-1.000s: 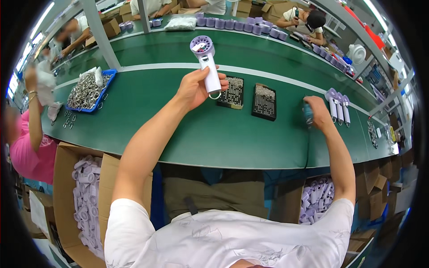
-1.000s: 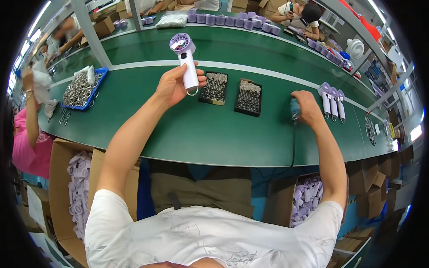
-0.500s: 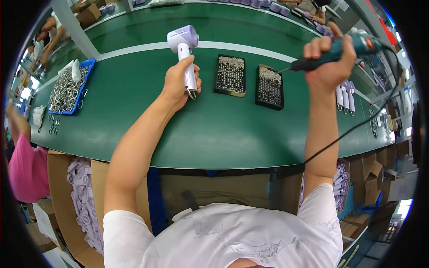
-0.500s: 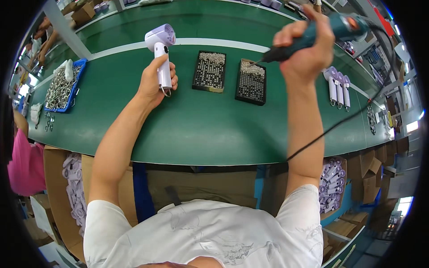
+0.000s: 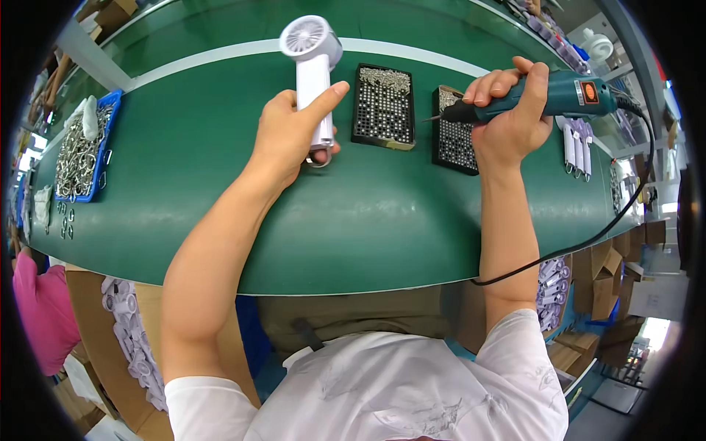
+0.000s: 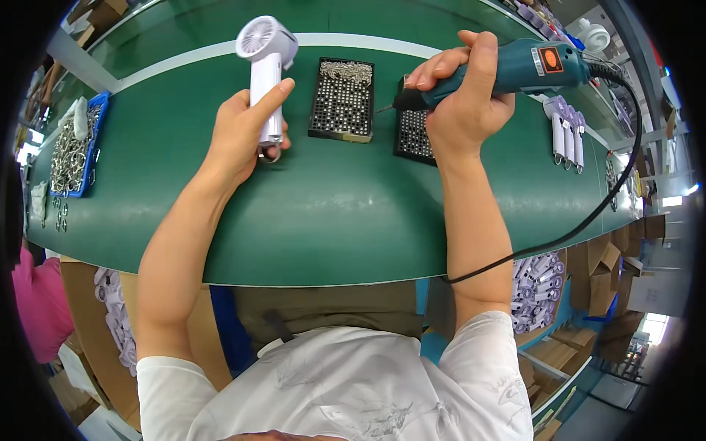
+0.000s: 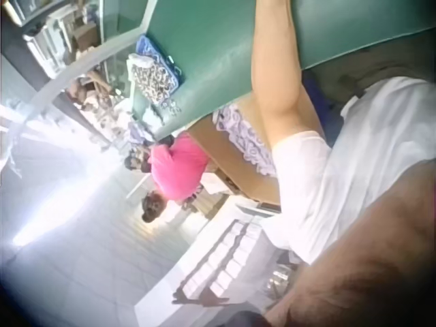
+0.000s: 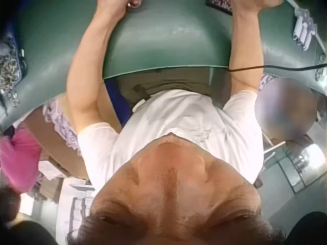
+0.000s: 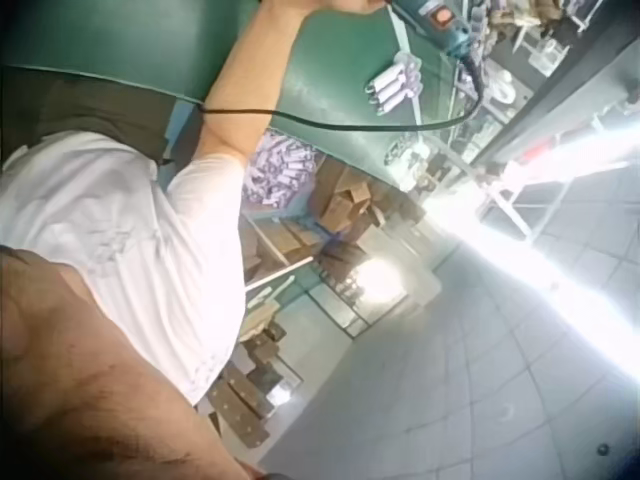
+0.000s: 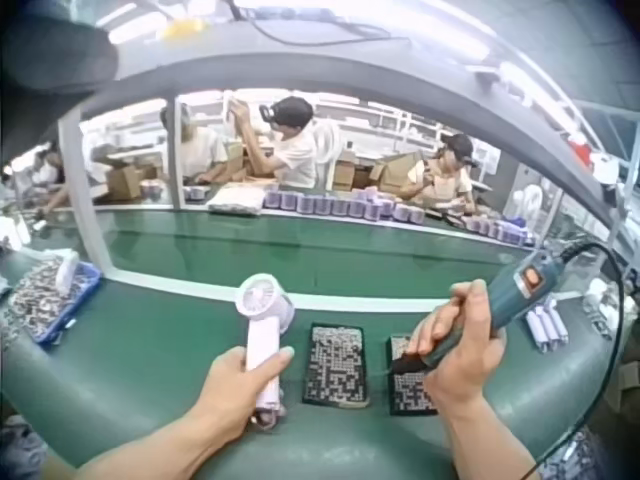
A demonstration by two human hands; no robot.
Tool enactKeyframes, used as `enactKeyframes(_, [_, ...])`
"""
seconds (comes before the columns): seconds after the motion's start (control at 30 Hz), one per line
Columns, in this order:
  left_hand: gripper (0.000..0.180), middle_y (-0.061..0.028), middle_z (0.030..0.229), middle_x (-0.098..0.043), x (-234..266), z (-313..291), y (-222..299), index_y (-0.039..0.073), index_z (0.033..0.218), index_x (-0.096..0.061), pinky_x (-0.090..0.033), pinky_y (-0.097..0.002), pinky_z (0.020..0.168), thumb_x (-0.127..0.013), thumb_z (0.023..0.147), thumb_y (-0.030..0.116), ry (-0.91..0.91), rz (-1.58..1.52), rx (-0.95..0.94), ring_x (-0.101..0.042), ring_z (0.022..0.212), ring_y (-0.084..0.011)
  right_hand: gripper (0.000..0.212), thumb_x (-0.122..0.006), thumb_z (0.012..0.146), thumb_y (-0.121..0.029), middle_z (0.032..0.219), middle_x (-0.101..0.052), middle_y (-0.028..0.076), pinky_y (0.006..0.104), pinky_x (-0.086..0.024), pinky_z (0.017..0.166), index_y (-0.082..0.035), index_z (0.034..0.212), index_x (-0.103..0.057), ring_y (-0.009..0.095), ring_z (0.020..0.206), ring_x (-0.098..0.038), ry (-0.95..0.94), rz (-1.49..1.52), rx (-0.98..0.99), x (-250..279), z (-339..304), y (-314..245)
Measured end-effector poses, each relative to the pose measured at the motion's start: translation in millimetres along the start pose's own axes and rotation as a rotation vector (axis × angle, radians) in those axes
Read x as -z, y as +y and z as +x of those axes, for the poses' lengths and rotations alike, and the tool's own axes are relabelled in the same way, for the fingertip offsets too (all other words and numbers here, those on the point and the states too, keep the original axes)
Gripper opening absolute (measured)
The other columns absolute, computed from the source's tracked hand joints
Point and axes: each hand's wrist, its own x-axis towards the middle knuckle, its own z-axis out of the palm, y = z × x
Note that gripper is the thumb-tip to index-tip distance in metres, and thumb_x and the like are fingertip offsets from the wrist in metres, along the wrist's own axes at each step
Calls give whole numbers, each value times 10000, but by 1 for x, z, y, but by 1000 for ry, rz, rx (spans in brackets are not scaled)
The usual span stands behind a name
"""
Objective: Assembling a handheld fan by fastening components with an electric screwdriver and organizing screws.
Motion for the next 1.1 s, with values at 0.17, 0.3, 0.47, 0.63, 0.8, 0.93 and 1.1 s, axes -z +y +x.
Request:
enactKeyframes(0.17, [605, -138, 907, -681, -9, 0, -13, -54, 1096, -565, -546, -285, 497, -775, 923, 486, 101, 121, -96, -714, 725, -176, 371, -607, 1048, -290, 641, -577, 74, 394, -536, 491, 77, 1083, -567, 194, 490, -562, -13, 29, -26, -3, -4, 5])
enactKeyframes(0.3, [634, -179, 1011, -697, -11, -6, -10, -90, 1183, -537, -563, -280, 520, -749, 953, 462, 46, 96, -99, -733, 785, -191, 377, -573, 1066, -340, 656, -549, 64, 400, -495, 504, 35, 1095, -590, 196, 516, -528, -86, -10, -46, -6, -12, 8])
enactKeyframes(0.47, [604, -174, 892, -698, -15, -10, -11, -80, 1146, -524, -542, -271, 481, -735, 966, 457, 18, 75, -45, -710, 657, -191, 368, -589, 1062, -325, 658, -562, 61, 394, -497, 495, 41, 1102, -593, 188, 510, -540, -109, -28, -38, -12, -16, 13])
enactKeyframes(0.63, [515, -107, 704, -643, -15, -13, -7, -44, 1058, -547, -487, -267, 425, -644, 1023, 461, 82, 41, -6, -649, 531, -170, 343, -596, 1063, -290, 637, -559, 62, 383, -489, 456, 52, 1089, -598, 188, 486, -543, -105, -57, -31, -15, -17, 17])
enactKeyframes(0.8, [439, -81, 693, -635, -7, -10, -14, 16, 961, -605, -403, -277, 411, -486, 1079, 422, 57, -143, 45, -591, 513, -145, 341, -597, 1064, -283, 634, -559, 60, 381, -484, 450, 58, 1081, -597, 187, 481, -541, -119, -62, -27, -16, -18, 18])
enactKeyframes(0.93, [358, -110, 756, -678, -1, -7, -19, 21, 1014, -550, -423, -287, 433, -546, 1068, 375, 40, -191, -12, -602, 530, -162, 343, -591, 1068, -282, 634, -557, 57, 379, -483, 452, 61, 1075, -595, 184, 481, -538, -114, -76, -39, -18, -18, 18])
enactKeyframes(1.1, [372, -114, 838, -701, 5, -8, -18, 18, 1009, -609, -443, -254, 502, -535, 1074, 376, -41, -227, -88, -638, 640, -134, 343, -584, 1073, -278, 632, -555, 57, 376, -481, 452, 65, 1069, -595, 182, 483, -536, -132, -94, -37, -16, -18, 18])
